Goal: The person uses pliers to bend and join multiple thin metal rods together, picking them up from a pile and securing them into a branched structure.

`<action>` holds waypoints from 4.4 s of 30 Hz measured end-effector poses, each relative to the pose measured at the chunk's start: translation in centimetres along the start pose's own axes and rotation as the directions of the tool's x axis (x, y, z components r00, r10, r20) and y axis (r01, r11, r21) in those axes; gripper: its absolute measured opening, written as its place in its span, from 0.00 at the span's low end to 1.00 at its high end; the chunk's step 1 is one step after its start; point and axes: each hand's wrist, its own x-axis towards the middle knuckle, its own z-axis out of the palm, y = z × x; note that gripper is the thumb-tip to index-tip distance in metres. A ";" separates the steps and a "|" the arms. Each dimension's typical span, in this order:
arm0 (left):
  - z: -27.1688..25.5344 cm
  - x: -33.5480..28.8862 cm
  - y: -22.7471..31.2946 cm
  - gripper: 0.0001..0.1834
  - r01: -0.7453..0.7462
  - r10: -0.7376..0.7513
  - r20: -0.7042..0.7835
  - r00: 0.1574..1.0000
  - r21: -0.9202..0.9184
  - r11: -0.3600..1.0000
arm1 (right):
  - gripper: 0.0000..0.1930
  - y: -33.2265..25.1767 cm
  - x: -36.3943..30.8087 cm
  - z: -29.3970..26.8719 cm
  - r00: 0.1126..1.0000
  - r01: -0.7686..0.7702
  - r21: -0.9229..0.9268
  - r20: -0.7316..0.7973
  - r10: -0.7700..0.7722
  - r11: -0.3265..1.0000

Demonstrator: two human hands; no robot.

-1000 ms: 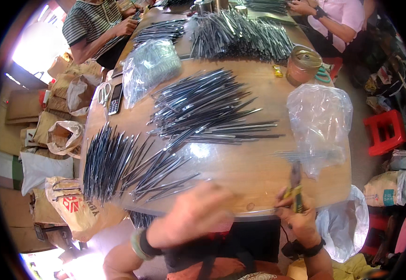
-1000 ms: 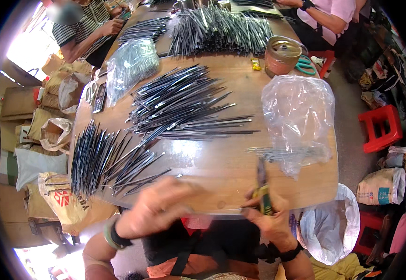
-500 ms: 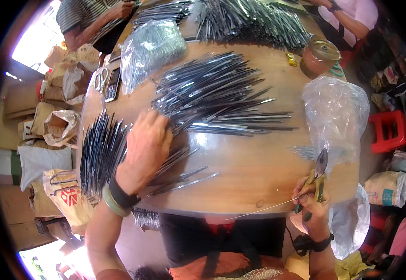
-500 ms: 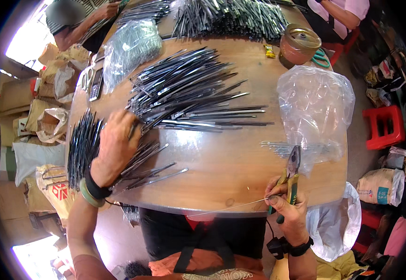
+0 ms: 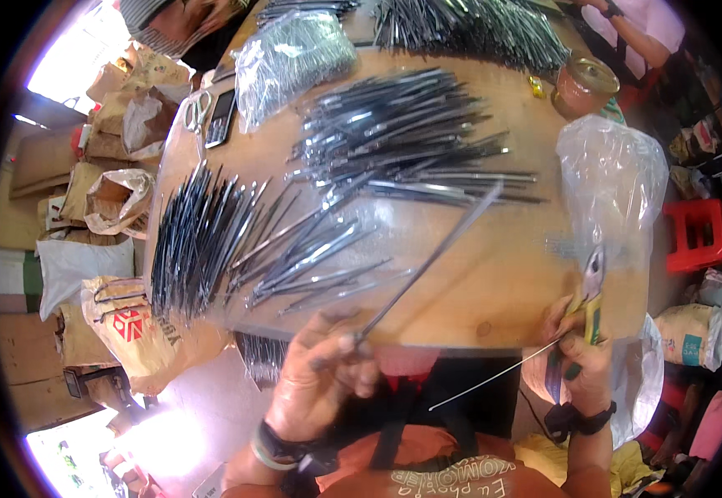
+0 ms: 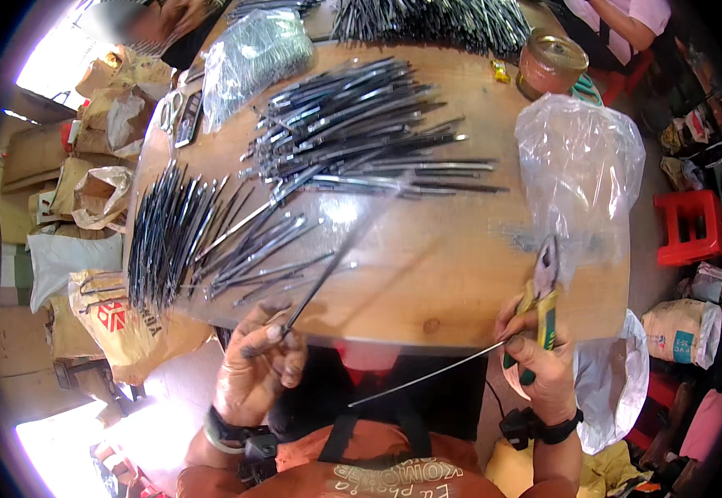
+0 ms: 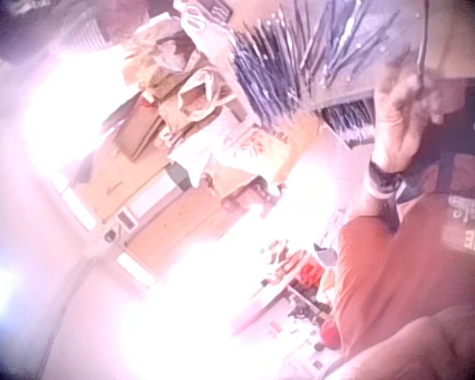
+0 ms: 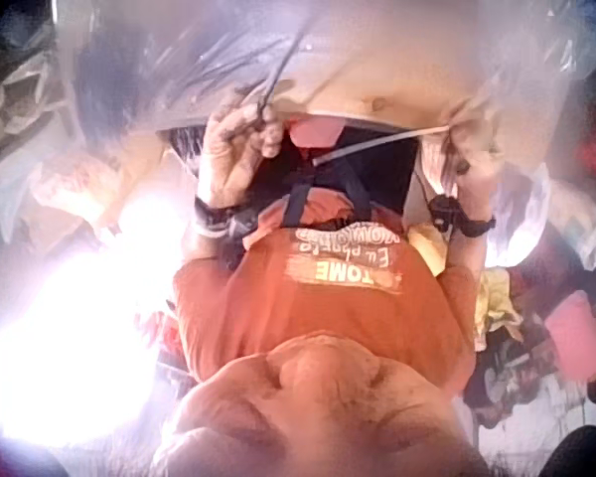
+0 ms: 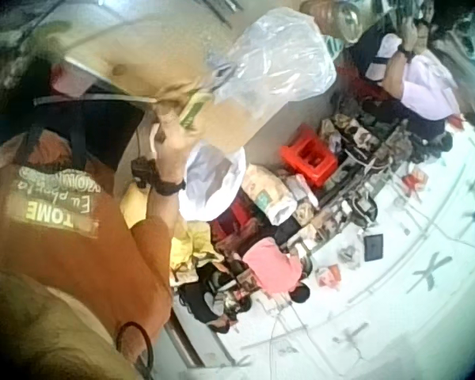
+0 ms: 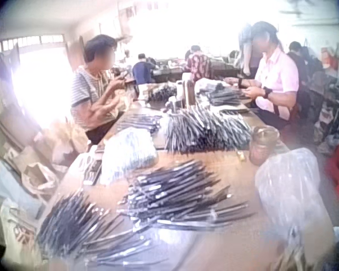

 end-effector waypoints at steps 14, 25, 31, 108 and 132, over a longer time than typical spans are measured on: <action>1.3 0.7 -6.5 0.10 -0.036 -0.019 0.197 0.980 0.269 0.962 | 0.11 -4.7 -1.1 -1.0 0.925 0.367 -0.411 0.062 -0.376 0.835; 1.5 1.8 -5.3 0.08 0.186 -0.356 0.153 0.922 0.631 0.753 | 0.13 -3.8 1.8 3.1 0.799 0.599 -0.784 0.568 -0.200 0.166; 0.6 1.6 -5.2 0.09 0.256 -0.418 0.088 0.904 0.671 0.696 | 0.11 -1.5 2.4 3.6 0.755 0.655 -0.737 0.649 -0.093 0.168; 0.9 12.3 7.6 0.14 -0.257 0.315 0.751 0.580 0.535 -0.804 | 0.09 -5.0 8.6 0.2 0.921 0.308 -0.943 0.264 -0.286 0.124; 0.2 13.5 7.6 0.13 -0.260 0.370 0.704 0.606 0.615 -0.744 | 0.08 -7.1 5.6 3.1 0.704 0.512 -0.842 0.298 -0.644 0.169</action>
